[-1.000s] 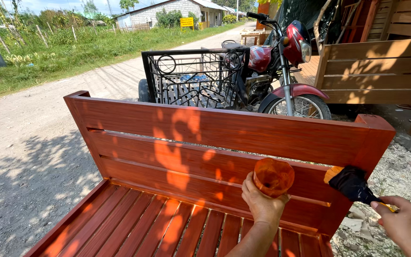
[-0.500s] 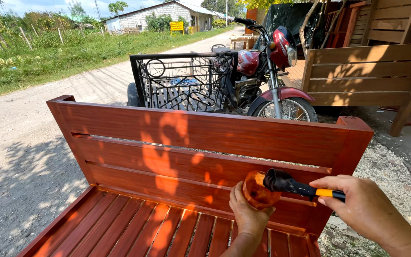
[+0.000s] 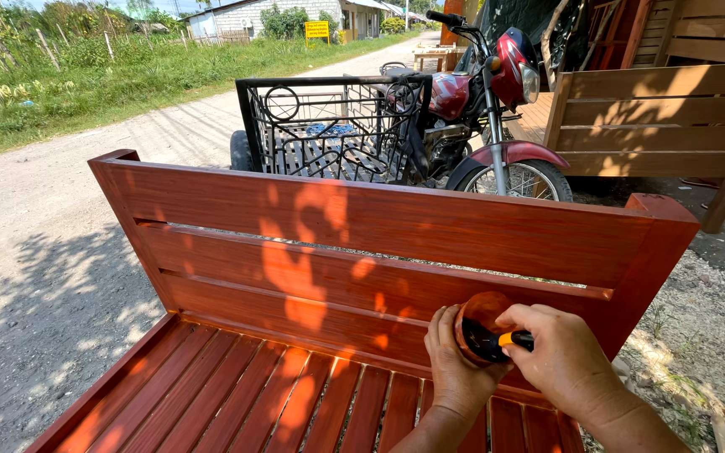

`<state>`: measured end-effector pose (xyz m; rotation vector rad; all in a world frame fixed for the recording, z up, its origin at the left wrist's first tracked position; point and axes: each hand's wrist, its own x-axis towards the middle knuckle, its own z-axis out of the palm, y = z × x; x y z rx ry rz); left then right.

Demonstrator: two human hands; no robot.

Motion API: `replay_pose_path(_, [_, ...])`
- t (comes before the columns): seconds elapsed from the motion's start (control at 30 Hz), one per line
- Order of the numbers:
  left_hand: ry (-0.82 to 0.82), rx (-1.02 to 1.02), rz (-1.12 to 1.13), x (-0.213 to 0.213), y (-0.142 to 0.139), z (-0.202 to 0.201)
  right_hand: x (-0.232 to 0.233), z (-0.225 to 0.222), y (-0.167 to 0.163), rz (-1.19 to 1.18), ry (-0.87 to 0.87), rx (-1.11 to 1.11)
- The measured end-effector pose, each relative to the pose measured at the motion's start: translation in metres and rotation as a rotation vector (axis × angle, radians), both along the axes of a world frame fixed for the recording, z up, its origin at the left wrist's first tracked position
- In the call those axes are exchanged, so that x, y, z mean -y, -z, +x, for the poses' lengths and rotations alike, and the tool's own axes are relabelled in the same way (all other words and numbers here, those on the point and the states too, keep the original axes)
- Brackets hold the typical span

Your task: The person applies reddish-brown stain to a wooden bed frame using a brush. They dip the brush into a plastic container and coat the slats and side rails of the headboard and footboard.

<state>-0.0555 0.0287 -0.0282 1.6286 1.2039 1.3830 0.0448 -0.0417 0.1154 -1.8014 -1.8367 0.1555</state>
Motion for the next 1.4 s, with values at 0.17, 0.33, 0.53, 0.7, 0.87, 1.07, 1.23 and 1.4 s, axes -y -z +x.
replay_pose_path(0.17, [-0.034,0.051,0.229,0.001,0.006,0.020,-0.006,0.025,0.002,-0.160,-0.005,-0.267])
replay_pose_path(0.33, [0.082,-0.017,0.155,0.005,-0.004,0.030,0.005,0.038,-0.006,-0.211,0.010,-0.046])
replay_pose_path(0.53, [0.120,-0.078,-0.039,0.013,-0.019,0.019,0.020,0.066,-0.022,-0.072,0.034,-0.304])
replay_pose_path(0.7, [0.246,0.046,-0.144,0.018,-0.031,0.033,0.029,0.085,-0.018,0.238,-0.227,-0.082])
replay_pose_path(0.87, [0.293,0.085,-0.089,0.020,-0.049,0.053,0.047,0.109,-0.025,0.092,-0.185,-0.022])
replay_pose_path(1.07, [0.395,0.099,0.002,0.039,-0.080,0.079,0.069,0.130,-0.041,0.262,-0.223,0.180])
replay_pose_path(1.23, [0.240,0.029,0.209,0.049,-0.102,0.084,0.092,0.138,-0.063,0.393,-0.257,0.374])
replay_pose_path(1.4, [0.376,0.232,0.190,0.053,-0.128,0.104,0.105,0.148,-0.093,0.446,-0.257,0.363])
